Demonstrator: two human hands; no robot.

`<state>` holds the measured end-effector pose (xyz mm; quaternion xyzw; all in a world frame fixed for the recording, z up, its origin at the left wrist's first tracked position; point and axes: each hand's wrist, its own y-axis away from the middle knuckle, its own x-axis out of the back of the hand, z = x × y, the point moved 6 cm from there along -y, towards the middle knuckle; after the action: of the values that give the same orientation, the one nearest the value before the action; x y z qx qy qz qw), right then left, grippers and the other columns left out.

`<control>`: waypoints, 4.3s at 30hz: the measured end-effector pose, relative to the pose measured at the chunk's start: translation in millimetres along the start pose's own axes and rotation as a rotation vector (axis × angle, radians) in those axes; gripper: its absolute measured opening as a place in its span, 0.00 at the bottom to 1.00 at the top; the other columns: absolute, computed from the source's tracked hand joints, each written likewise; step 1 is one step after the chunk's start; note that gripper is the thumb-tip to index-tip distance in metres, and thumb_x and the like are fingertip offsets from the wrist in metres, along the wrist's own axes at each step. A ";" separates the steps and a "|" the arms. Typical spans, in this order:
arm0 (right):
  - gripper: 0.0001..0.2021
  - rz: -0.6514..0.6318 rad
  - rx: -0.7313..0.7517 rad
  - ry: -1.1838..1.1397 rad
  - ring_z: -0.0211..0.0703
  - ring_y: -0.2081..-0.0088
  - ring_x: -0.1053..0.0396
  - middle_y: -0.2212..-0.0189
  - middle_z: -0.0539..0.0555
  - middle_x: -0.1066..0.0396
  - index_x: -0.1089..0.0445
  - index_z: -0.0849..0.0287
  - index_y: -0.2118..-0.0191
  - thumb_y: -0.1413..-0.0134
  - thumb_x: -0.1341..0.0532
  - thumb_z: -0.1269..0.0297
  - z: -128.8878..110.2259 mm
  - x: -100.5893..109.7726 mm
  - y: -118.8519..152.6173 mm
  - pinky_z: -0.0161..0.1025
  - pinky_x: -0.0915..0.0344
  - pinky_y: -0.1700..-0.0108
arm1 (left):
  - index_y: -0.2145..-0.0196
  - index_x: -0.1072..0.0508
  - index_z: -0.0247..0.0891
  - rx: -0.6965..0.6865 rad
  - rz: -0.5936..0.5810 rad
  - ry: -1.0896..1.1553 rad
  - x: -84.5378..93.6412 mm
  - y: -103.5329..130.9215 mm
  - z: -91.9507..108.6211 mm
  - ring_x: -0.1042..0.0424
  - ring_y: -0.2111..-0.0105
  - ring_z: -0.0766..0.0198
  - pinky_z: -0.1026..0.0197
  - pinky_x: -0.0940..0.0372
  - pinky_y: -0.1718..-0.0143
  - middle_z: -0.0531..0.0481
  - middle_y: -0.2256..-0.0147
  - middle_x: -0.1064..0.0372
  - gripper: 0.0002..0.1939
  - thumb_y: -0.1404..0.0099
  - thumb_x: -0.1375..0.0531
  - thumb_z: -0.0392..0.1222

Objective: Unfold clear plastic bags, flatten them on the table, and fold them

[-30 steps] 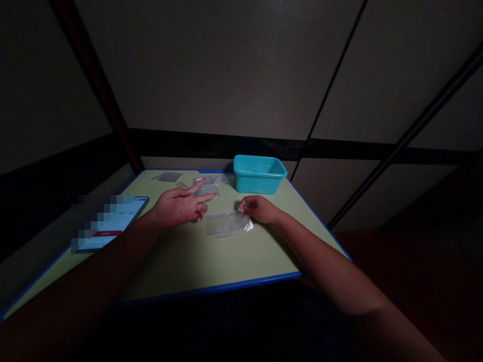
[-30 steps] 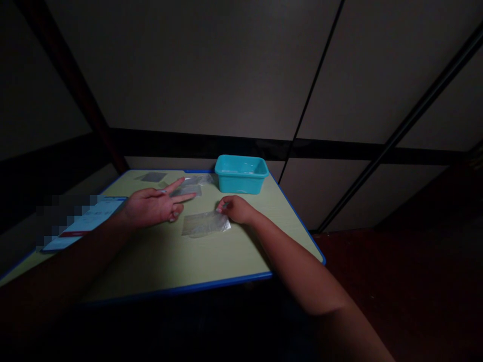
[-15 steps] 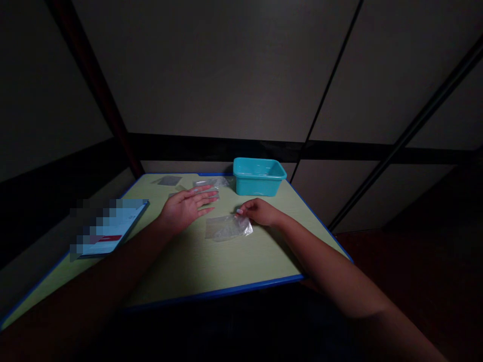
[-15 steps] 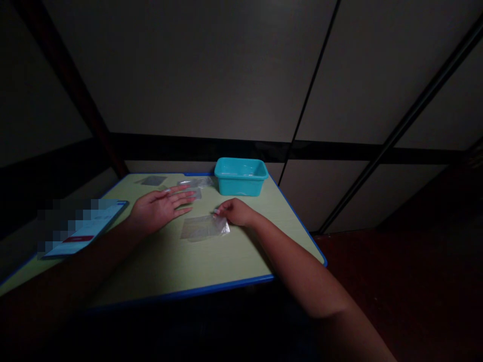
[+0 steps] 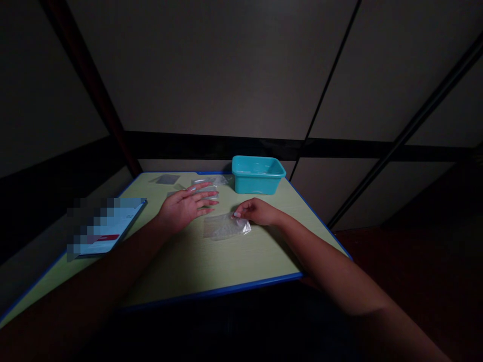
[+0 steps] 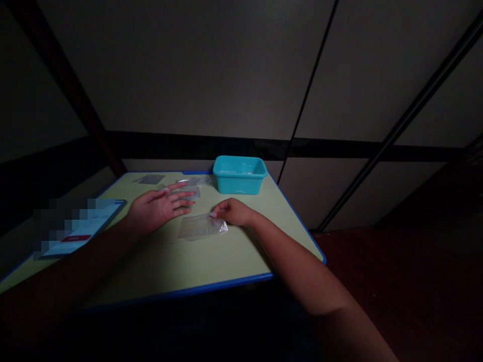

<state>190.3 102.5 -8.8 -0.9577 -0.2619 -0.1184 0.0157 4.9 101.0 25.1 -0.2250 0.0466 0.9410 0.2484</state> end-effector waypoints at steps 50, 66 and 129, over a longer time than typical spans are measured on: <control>0.30 -0.318 0.133 -0.693 0.51 0.44 0.38 0.44 0.57 0.38 0.41 0.53 0.46 0.55 0.31 0.59 -45.7 -30.5 26.7 0.46 0.35 0.49 | 0.49 0.31 0.37 0.090 0.038 0.044 -25.2 -0.1 -41.2 0.26 0.61 0.55 0.55 0.34 0.59 0.45 0.59 0.26 0.25 0.46 0.37 0.32; 0.24 -0.297 0.147 -0.479 0.43 0.58 0.27 0.57 0.58 0.28 0.35 0.58 0.50 0.50 0.36 0.52 -42.1 -33.2 23.6 0.43 0.33 0.55 | 0.53 0.29 0.32 0.186 0.107 0.154 -12.3 -8.4 -41.3 0.27 0.73 0.57 0.57 0.32 0.67 0.44 0.71 0.27 0.23 0.32 0.52 0.52; 0.11 0.395 0.002 1.038 0.42 0.68 0.34 0.66 0.55 0.29 0.32 0.57 0.58 0.49 0.39 0.64 -26.5 13.3 18.4 0.35 0.44 0.69 | 0.73 0.36 0.39 -0.177 -0.057 -1.637 -20.6 8.5 -15.4 0.38 0.72 0.62 0.62 0.47 0.71 0.53 0.73 0.37 0.11 0.42 0.45 0.50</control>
<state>204.9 90.8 20.7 -0.8046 -0.0354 -0.5693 0.1652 22.8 81.3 20.4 0.5126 -0.2291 0.8008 0.2087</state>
